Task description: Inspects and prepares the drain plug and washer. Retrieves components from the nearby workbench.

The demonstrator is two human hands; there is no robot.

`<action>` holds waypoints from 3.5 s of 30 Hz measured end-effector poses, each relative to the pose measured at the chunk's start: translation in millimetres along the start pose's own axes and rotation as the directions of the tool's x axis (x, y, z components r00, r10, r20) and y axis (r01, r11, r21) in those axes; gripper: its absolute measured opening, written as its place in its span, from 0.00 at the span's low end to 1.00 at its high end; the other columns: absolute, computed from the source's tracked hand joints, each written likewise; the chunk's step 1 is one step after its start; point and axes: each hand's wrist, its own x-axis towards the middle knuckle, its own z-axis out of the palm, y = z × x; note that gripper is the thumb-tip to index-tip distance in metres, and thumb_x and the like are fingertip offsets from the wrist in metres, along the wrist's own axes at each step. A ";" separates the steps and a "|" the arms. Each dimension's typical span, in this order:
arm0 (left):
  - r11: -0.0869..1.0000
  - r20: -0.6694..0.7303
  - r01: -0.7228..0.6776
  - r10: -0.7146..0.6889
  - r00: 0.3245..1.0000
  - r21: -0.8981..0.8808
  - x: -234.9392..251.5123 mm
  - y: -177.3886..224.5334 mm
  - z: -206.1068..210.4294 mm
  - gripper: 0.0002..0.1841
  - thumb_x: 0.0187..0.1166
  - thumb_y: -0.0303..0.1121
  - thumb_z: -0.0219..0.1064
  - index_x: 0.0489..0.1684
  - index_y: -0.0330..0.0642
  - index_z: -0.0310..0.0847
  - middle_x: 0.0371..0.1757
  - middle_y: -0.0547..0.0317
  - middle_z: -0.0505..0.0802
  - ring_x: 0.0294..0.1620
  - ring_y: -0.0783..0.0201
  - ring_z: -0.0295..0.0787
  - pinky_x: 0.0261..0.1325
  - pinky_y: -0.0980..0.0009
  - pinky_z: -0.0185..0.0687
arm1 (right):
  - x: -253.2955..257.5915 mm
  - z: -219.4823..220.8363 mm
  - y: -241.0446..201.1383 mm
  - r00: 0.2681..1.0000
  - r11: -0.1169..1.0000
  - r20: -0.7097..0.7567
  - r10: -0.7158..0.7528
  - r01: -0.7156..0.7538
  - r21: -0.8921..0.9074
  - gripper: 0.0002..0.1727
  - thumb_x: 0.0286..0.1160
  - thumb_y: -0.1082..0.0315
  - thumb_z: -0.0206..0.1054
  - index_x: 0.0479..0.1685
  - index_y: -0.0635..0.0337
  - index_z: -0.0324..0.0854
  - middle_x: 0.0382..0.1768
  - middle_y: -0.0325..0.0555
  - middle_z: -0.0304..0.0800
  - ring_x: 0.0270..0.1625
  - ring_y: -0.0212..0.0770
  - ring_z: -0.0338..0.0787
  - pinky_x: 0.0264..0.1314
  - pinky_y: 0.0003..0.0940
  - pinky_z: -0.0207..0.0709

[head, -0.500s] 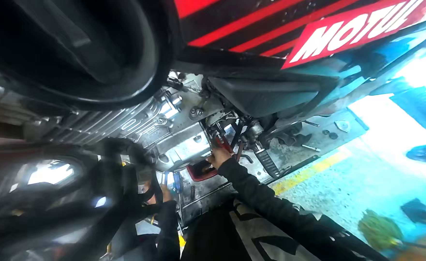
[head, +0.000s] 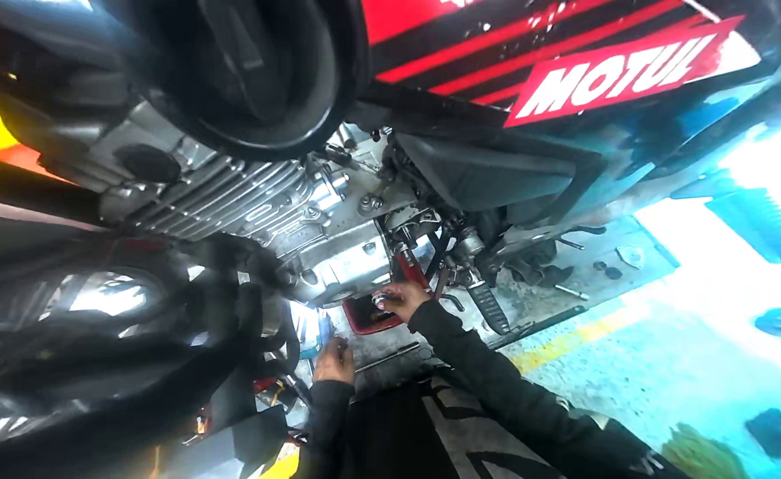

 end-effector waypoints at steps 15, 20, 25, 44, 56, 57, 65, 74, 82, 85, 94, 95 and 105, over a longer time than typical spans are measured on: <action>0.885 -0.290 -0.464 0.456 0.842 0.044 -14.3 73.2 -60.5 0.14 0.82 0.37 0.66 0.60 0.50 0.92 0.48 0.55 0.96 0.42 0.55 0.95 0.46 0.47 0.91 | -14.9 6.6 -7.1 0.986 0.986 -0.162 -0.036 0.062 0.156 0.35 0.56 0.79 0.83 0.69 0.72 0.76 0.47 0.56 0.95 0.48 0.43 0.96 0.60 0.41 0.89; 0.868 -0.278 -0.494 0.486 0.828 0.045 -7.6 73.2 -58.5 0.13 0.81 0.37 0.67 0.57 0.48 0.92 0.49 0.53 0.96 0.44 0.55 0.95 0.48 0.47 0.92 | -14.9 6.4 -5.5 0.971 0.985 -0.176 -0.164 0.170 0.022 0.20 0.60 0.76 0.82 0.54 0.69 0.88 0.44 0.56 0.96 0.48 0.45 0.97 0.60 0.43 0.89; 0.851 -0.306 -0.515 0.521 0.797 0.109 -5.8 72.7 -56.8 0.12 0.82 0.38 0.66 0.54 0.50 0.94 0.48 0.55 0.96 0.41 0.55 0.96 0.42 0.48 0.92 | -15.7 6.6 -2.9 0.975 0.954 -0.116 -0.188 0.209 0.214 0.16 0.62 0.79 0.79 0.51 0.67 0.89 0.41 0.49 0.96 0.43 0.32 0.95 0.54 0.30 0.89; 0.779 -0.044 -0.623 0.626 0.778 0.069 3.8 75.0 -68.1 0.12 0.82 0.35 0.65 0.48 0.42 0.95 0.43 0.49 0.97 0.43 0.51 0.97 0.49 0.45 0.91 | -20.2 -8.4 8.1 0.922 0.914 0.047 -0.385 0.387 -0.124 0.13 0.73 0.72 0.73 0.54 0.62 0.91 0.45 0.51 0.97 0.47 0.42 0.96 0.60 0.46 0.87; 0.789 -0.055 -0.570 0.574 0.817 -0.228 -0.9 70.9 -69.5 0.11 0.82 0.33 0.68 0.52 0.40 0.93 0.38 0.57 0.98 0.37 0.66 0.96 0.49 0.58 0.94 | -34.8 -9.2 0.5 0.967 0.960 -0.052 -0.250 0.255 0.117 0.12 0.67 0.77 0.76 0.50 0.65 0.89 0.41 0.46 0.97 0.43 0.31 0.95 0.57 0.31 0.89; 0.803 -0.073 -0.546 0.546 0.834 -0.237 -2.6 69.3 -69.3 0.12 0.81 0.35 0.70 0.55 0.41 0.92 0.40 0.57 0.98 0.38 0.66 0.97 0.50 0.58 0.95 | -34.5 -7.6 1.1 0.973 0.959 -0.088 -0.215 0.228 0.169 0.13 0.66 0.78 0.76 0.50 0.66 0.89 0.40 0.46 0.97 0.43 0.31 0.95 0.56 0.30 0.89; 0.776 -0.192 -0.602 0.572 0.798 -0.190 -9.9 68.4 -61.1 0.11 0.82 0.35 0.68 0.50 0.40 0.94 0.40 0.57 0.98 0.39 0.65 0.96 0.51 0.59 0.94 | -38.1 0.0 -5.5 0.997 0.853 -0.080 -0.018 0.057 0.518 0.13 0.70 0.86 0.69 0.53 0.72 0.83 0.37 0.50 0.96 0.36 0.40 0.97 0.46 0.37 0.94; 0.854 -0.175 -0.489 0.461 0.870 -0.180 -18.2 75.2 -54.2 0.13 0.88 0.36 0.61 0.60 0.43 0.86 0.34 0.61 0.97 0.32 0.64 0.96 0.42 0.55 0.93 | -45.1 16.6 -9.7 0.986 0.825 -0.157 -0.056 0.134 0.549 0.15 0.65 0.87 0.71 0.51 0.70 0.83 0.35 0.49 0.96 0.35 0.40 0.96 0.45 0.38 0.94; 0.789 -0.305 -0.560 0.485 0.820 -0.252 -22.0 75.9 -59.1 0.10 0.77 0.33 0.71 0.50 0.41 0.91 0.44 0.57 0.94 0.32 0.68 0.89 0.38 0.67 0.91 | -46.0 22.3 -8.3 0.968 0.860 -0.242 -0.062 0.175 0.479 0.16 0.62 0.87 0.73 0.51 0.69 0.84 0.35 0.46 0.95 0.35 0.37 0.95 0.46 0.35 0.93; 0.813 -0.318 -0.559 0.494 0.809 -0.160 -22.2 77.0 -58.7 0.10 0.79 0.35 0.69 0.51 0.43 0.93 0.45 0.58 0.96 0.36 0.66 0.92 0.43 0.62 0.93 | -45.7 21.7 -10.4 0.968 0.870 -0.243 -0.067 0.176 0.461 0.17 0.62 0.86 0.74 0.51 0.68 0.83 0.36 0.45 0.96 0.36 0.36 0.96 0.47 0.34 0.93; 0.817 -0.378 -0.575 0.546 0.748 0.040 -22.5 79.8 -65.1 0.11 0.80 0.36 0.67 0.48 0.44 0.94 0.41 0.59 0.97 0.36 0.63 0.95 0.40 0.58 0.93 | -48.0 22.5 -11.4 0.955 0.914 -0.275 -0.108 0.204 0.351 0.17 0.61 0.83 0.78 0.50 0.66 0.85 0.38 0.45 0.96 0.37 0.34 0.96 0.47 0.32 0.93; 0.811 -0.380 -0.582 0.554 0.740 0.049 -22.6 80.1 -66.2 0.11 0.79 0.36 0.67 0.47 0.44 0.94 0.41 0.58 0.97 0.36 0.63 0.95 0.39 0.58 0.93 | -48.0 22.5 -12.5 0.955 0.915 -0.278 -0.108 0.204 0.347 0.17 0.61 0.83 0.78 0.51 0.66 0.85 0.38 0.45 0.96 0.38 0.34 0.96 0.47 0.32 0.93; 0.804 -0.346 -0.581 0.585 0.733 0.128 -22.0 81.0 -64.0 0.11 0.79 0.36 0.67 0.46 0.43 0.94 0.37 0.55 0.97 0.33 0.56 0.96 0.35 0.53 0.92 | -49.6 21.1 -11.8 0.938 0.950 -0.282 -0.201 0.257 0.178 0.14 0.65 0.79 0.77 0.51 0.66 0.87 0.43 0.47 0.96 0.40 0.33 0.96 0.50 0.32 0.92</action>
